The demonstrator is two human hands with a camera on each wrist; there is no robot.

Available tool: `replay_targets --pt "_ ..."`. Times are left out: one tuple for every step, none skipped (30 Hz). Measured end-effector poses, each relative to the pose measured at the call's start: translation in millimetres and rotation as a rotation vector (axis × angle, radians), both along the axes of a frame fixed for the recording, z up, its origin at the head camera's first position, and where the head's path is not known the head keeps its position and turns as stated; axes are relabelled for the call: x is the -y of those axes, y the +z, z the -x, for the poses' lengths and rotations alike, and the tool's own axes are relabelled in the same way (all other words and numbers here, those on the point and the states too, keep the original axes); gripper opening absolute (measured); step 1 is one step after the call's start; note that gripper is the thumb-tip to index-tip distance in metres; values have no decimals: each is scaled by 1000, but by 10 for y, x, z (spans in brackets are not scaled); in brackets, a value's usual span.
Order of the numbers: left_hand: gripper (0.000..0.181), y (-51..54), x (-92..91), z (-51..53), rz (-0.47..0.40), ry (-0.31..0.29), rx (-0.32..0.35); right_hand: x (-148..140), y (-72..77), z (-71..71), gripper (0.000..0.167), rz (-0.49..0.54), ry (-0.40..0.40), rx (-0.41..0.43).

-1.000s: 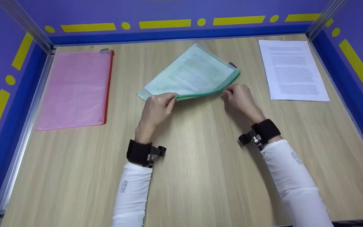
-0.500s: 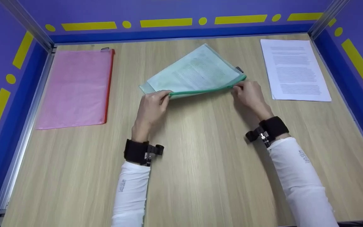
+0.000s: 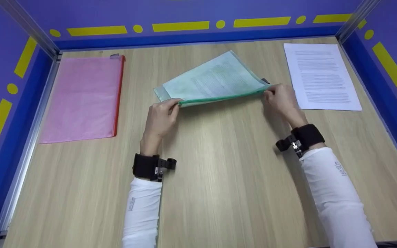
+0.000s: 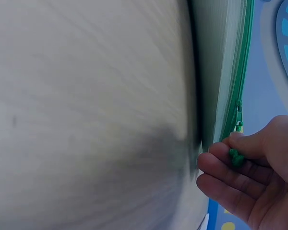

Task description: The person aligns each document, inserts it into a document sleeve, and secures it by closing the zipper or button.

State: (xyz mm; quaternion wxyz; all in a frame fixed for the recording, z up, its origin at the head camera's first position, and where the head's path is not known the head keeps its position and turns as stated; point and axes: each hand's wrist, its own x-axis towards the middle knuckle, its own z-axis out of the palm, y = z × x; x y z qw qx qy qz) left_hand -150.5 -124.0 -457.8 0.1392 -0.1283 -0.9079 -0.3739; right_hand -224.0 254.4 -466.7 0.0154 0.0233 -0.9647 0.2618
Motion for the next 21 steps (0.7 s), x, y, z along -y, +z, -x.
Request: replay_targets --pt "21 2 17 0 -5 7 -5 -26 5 -2 24 6 -11 17" --pt "21 9 33 -2 -13 13 -10 -53 13 -4 24 13 -21 31" --pt "21 12 50 -1 -18 18 -15 -80 23 -6 25 21 -31 47" --pt "21 18 65 -4 -23 23 -20 -107 29 -8 25 30 -42 63" --pt "21 21 79 -3 -27 25 -24 -133 38 -11 26 36 -53 76" --pt "21 23 92 -2 -28 27 -27 -158 44 -12 27 40 -63 87" --pt "21 22 105 1 -29 30 -30 -181 49 -11 27 44 -71 94" --pt "21 22 117 2 -31 33 -30 -204 52 -8 28 47 -76 98" --pt "21 17 130 4 -33 38 -31 -226 55 -6 28 46 -79 103" --pt "20 15 139 6 -34 43 -33 -248 56 -5 28 42 -82 106" --pt "20 11 149 8 -36 48 -33 -270 55 -5 29 39 -86 109" --pt "20 7 156 7 -36 52 -34 -290 54 -4 29 39 -89 111" --pt "20 4 162 6 -38 56 -33 -309 53 -2 29 40 -91 111" --pt "20 2 164 5 -39 58 -34 -328 52 -1 30 40 -95 112" --pt "20 0 162 4 -41 58 -32 -344 52 -2 30 44 -101 118" --pt "20 0 157 3 -39 57 -29 -356 53 -1 30 47 -110 119" --pt "20 0 151 1 -39 57 -25 -364 53 -1 31 52 -119 121" --pt "20 0 144 1 -36 55 -23 -369 53 4 31 57 -126 115" --pt "20 1 134 0 -35 56 -21 -372 49 8 31 59 -132 105" --pt "20 1 124 0 -34 55 -21 -373 45 12 32 58 -139 93" --pt "20 3 113 0 -33 55 -24 -372 38 16 32 62 -145 84"
